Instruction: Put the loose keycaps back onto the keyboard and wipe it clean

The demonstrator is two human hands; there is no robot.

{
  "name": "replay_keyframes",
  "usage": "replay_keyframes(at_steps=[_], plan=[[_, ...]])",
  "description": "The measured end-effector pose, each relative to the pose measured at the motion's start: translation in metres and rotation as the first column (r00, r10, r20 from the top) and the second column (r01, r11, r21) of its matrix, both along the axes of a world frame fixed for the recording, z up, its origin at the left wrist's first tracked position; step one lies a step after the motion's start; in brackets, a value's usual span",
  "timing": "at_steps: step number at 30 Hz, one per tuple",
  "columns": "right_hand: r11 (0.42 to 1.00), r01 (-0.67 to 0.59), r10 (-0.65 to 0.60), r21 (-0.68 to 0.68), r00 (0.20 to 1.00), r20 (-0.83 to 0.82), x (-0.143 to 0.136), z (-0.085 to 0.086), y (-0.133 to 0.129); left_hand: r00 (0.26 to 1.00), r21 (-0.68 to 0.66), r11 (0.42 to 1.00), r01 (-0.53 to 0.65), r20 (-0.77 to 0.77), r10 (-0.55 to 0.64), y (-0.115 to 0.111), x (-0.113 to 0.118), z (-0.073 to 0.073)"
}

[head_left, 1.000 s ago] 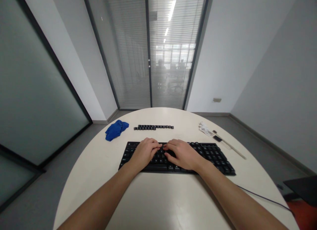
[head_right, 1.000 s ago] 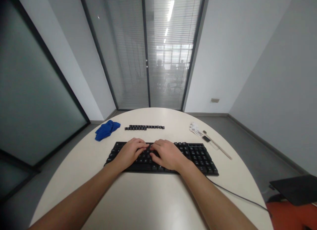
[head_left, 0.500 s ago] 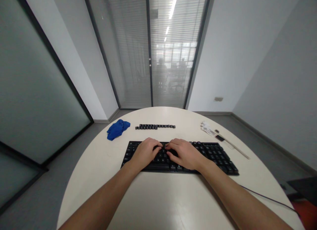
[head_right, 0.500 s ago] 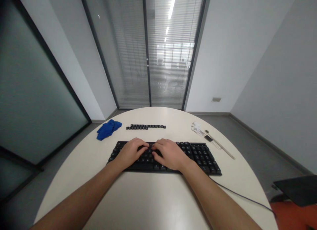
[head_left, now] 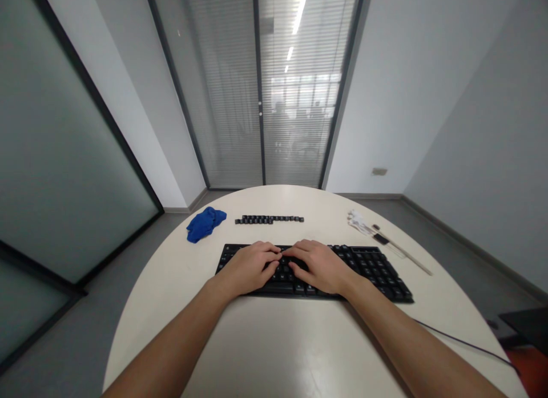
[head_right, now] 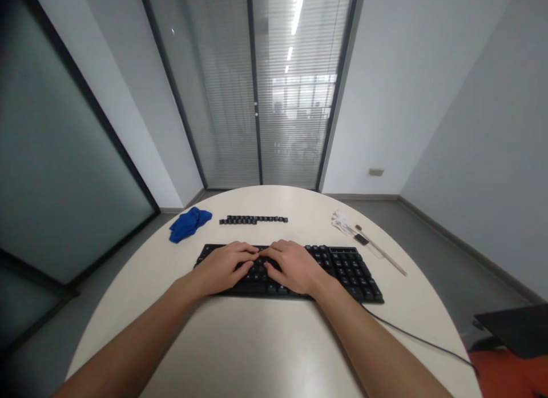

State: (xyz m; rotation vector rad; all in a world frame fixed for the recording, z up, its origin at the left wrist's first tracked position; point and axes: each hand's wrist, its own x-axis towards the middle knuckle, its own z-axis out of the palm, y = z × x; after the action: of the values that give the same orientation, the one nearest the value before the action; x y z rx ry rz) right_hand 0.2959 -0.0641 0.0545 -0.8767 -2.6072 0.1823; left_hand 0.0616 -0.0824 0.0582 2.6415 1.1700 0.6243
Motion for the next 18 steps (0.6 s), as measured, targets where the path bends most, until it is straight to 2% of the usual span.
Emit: replay_keyframes(at_steps=[6, 18], plan=[[1.0, -0.012, 0.012, 0.001, 1.0, 0.006, 0.0002, -0.0012, 0.0013, 0.999, 0.007, 1.0, 0.017, -0.052, -0.016, -0.0043, 0.0002, 0.0019], [1.0, -0.007, 0.007, 0.012, 1.0, -0.005, 0.0012, -0.0036, 0.0011, 0.998, -0.036, 0.999, 0.021, -0.05, -0.023, -0.0086, 0.004, 0.0046]])
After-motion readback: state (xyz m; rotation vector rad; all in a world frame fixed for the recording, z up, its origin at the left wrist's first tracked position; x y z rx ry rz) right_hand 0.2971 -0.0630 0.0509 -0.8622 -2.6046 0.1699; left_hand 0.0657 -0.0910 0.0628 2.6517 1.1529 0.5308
